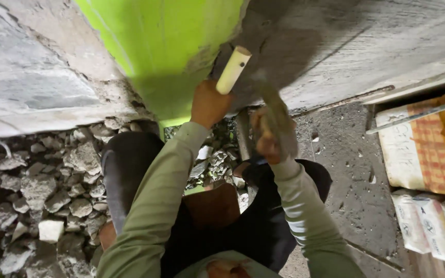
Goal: Chipping away concrete and plaster from a wall using a hammer and a PVC pipe as a makeshift chisel.
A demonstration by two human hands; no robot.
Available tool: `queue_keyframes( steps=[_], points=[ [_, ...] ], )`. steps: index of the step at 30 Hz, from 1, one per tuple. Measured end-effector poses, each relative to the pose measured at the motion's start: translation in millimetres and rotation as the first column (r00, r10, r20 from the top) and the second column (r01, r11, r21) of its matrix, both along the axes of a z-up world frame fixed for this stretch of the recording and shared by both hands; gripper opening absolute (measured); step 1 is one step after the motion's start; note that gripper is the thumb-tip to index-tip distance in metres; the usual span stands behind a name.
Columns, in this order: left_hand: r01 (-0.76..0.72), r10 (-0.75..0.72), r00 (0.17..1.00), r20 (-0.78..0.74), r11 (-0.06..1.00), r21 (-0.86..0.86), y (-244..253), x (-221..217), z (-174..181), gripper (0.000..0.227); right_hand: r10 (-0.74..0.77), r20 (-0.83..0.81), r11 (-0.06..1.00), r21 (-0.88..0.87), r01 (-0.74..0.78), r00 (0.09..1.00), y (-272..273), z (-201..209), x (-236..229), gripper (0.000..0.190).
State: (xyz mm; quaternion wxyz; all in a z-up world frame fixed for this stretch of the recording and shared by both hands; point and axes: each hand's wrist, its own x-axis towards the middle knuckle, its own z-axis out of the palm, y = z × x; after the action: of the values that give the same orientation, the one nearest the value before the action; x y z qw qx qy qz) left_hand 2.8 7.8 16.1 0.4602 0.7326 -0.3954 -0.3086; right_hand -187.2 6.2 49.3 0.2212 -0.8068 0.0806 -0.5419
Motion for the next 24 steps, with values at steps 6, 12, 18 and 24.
queue_keyframes(
  steps=[6,12,18,24],
  points=[
    [-0.023,0.023,0.999,-0.038,1.0,0.022,-3.4,0.9,-2.6,0.035,-0.359,-0.298,0.856,0.272,0.439,0.884,-26.4,-67.7,8.1,0.026],
    [-0.024,0.023,0.999,-0.044,0.999,-0.026,3.8,-1.4,5.7,0.035,-0.063,0.037,0.92,0.39,0.043,0.997,1.2,-18.8,4.3,0.061],
    [0.027,-0.024,0.999,0.045,0.996,-0.086,1.7,5.3,-8.8,0.037,-0.234,-0.07,0.922,0.3,0.244,0.97,-19.7,-23.1,16.7,0.036],
    [-0.197,0.133,0.926,0.353,0.968,0.153,-2.2,18.6,-8.1,0.032,-0.556,-0.269,0.831,-0.172,0.529,0.786,-24.4,6.4,-10.6,0.022]
  ],
)
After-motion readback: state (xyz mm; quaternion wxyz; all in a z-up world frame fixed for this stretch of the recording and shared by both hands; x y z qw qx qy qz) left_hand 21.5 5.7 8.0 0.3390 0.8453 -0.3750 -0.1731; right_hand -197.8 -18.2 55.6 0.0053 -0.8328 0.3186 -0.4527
